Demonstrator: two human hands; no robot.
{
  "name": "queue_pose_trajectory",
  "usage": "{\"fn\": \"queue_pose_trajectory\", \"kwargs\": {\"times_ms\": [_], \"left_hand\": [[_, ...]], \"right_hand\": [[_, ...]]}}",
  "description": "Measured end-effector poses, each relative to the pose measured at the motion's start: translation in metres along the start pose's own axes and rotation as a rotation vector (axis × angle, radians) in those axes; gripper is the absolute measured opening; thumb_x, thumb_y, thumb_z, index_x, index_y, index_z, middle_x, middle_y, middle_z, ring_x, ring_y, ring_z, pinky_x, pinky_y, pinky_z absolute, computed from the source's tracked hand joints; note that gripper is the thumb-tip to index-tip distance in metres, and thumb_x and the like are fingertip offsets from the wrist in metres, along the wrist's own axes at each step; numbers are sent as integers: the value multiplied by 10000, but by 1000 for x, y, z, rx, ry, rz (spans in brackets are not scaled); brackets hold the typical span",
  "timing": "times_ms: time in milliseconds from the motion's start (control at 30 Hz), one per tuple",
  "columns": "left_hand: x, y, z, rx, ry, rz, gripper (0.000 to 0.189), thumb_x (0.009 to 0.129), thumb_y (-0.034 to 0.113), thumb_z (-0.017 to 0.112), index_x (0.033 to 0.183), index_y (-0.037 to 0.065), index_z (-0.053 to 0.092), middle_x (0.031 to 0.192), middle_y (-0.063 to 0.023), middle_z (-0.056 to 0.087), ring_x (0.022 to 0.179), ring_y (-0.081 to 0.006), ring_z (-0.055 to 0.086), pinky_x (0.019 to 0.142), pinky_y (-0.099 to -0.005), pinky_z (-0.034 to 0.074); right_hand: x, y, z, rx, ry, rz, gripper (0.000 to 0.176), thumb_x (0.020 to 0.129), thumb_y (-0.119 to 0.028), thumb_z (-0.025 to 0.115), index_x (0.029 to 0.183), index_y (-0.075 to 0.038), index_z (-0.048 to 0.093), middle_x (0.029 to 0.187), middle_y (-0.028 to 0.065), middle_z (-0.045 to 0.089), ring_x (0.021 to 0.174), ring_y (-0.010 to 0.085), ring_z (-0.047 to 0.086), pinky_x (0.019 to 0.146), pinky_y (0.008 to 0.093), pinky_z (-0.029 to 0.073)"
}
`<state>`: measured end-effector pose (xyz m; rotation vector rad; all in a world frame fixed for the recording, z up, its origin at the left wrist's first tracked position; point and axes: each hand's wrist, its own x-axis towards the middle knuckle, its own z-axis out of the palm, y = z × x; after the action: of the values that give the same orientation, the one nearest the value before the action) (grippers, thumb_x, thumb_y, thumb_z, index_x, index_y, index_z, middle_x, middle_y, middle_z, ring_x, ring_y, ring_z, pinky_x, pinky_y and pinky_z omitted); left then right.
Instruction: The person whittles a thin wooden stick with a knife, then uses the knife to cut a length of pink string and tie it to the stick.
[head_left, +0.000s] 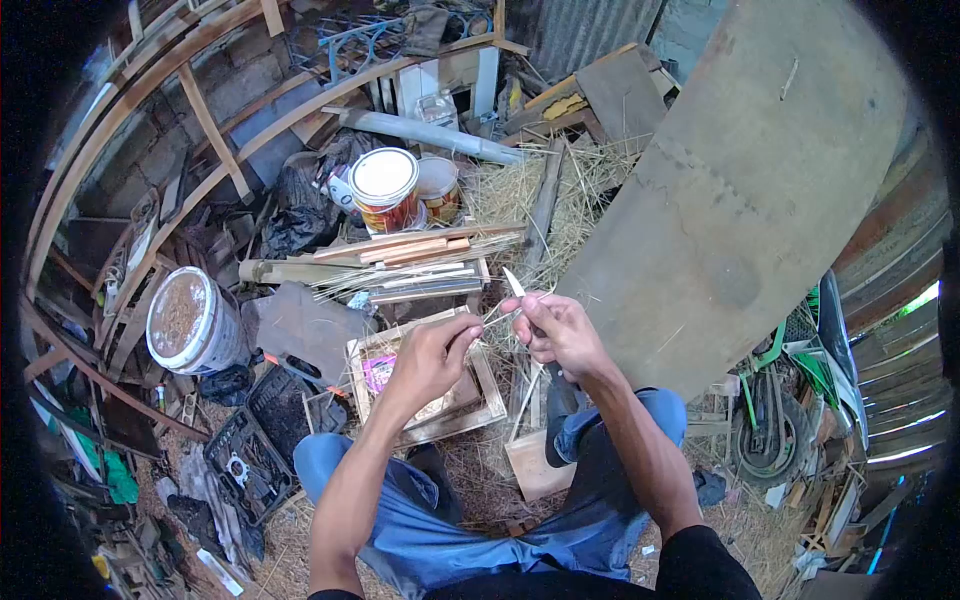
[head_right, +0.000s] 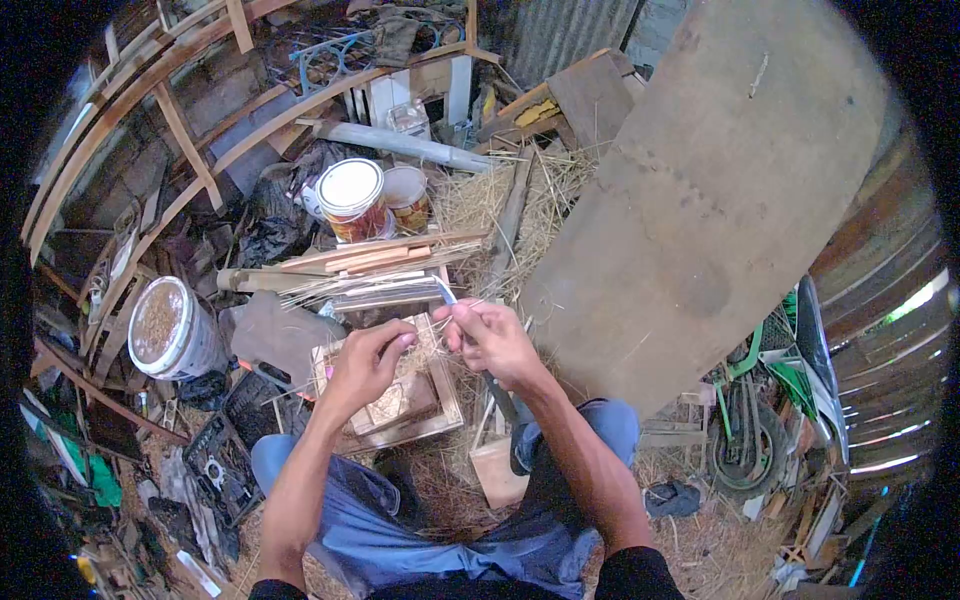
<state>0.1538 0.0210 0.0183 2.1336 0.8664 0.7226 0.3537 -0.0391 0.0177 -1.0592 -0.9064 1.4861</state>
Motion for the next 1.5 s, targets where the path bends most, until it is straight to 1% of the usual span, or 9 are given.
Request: {"fn": "queue_pose_trajectory", "kwargs": {"times_ms": [233, 800, 867, 1000, 1100, 1233, 1367, 1433, 1500], "left_hand": [[-11, -26, -29, 67, 225, 63, 106, 881, 89, 582, 933, 7, 623, 733, -154, 625, 639, -291, 625, 588, -328, 464], [-21, -21, -21, 100, 68, 22, 142, 869, 127, 593, 942, 9, 623, 833, -152, 653, 690, -276, 629, 616, -352, 477], [-21, -39, 2, 10, 177, 111, 148, 867, 137, 609, 940, 10, 627, 837, -141, 660, 700, -253, 632, 635, -346, 482], [-30, -74, 21, 60, 85, -91, 134, 834, 141, 618, 901, 28, 644, 850, -185, 654, 801, -356, 635, 691, -409, 492], [-41, -100, 32, 184, 33, -177, 135, 848, 119, 623, 925, 9, 629, 817, -145, 657, 715, -269, 634, 662, -368, 482], [-56, -140, 51, 120, 24, -196, 134, 840, 121, 623, 913, 9, 618, 808, -150, 652, 725, -278, 630, 676, -377, 477], [-68, -152, 63, 130, 56, -275, 116, 822, 127, 615, 862, 21, 638, 852, -186, 654, 793, -367, 630, 705, -432, 489], [-76, -151, 67, 146, 103, -337, 111, 821, 119, 618, 863, 19, 639, 843, -184, 651, 789, -364, 631, 701, -431, 491], [-81, -154, 72, 138, 89, -379, 105, 813, 109, 623, 871, 22, 638, 833, -177, 649, 782, -364, 628, 695, -431, 491]], "right_hand": [[-4, -24, -80, -10, 492, -195, 315, 984, -312, 459, 1056, -34, 588, 678, -57, 421, 497, -4, 318, 411, 157, 259], [12, 37, 10, -463, 172, -227, 241, 875, -296, 663, 930, -66, 619, 630, -76, 473, 490, 4, 372, 424, 188, 283], [15, 39, 18, -445, 154, -43, 250, 881, -278, 627, 850, -31, 648, 692, -2, 585, 625, 90, 521, 547, 264, 418], [44, 80, -1, -528, 15, 307, 213, 937, -203, 551, 936, 9, 574, 638, 25, 517, 469, 79, 420, 421, 245, 349], [32, 97, 6, -192, 32, 421, 213, 955, -165, 474, 1047, 22, 515, 650, 65, 544, 455, 109, 450, 407, 279, 386], [44, 167, -15, -1116, -245, 344, 270, 924, -119, 436, 1163, 8, 454, 668, 91, 572, 473, 189, 532, 416, 322, 444], [25, 148, 0, -1096, -138, 341, 230, 819, -9, 494, 1013, 74, 588, 771, 229, 654, 634, 264, 658, 517, 388, 507], [11, 138, 8, -532, -1, 454, 316, 897, -156, 499, 1105, 79, 539, 876, 302, 635, 739, 416, 648, 653, 451, 519], [9, 147, 0, -655, -89, 496, 351, 937, -252, 514, 1123, 44, 539, 853, 215, 633, 683, 248, 655, 596, 401, 523]]}}
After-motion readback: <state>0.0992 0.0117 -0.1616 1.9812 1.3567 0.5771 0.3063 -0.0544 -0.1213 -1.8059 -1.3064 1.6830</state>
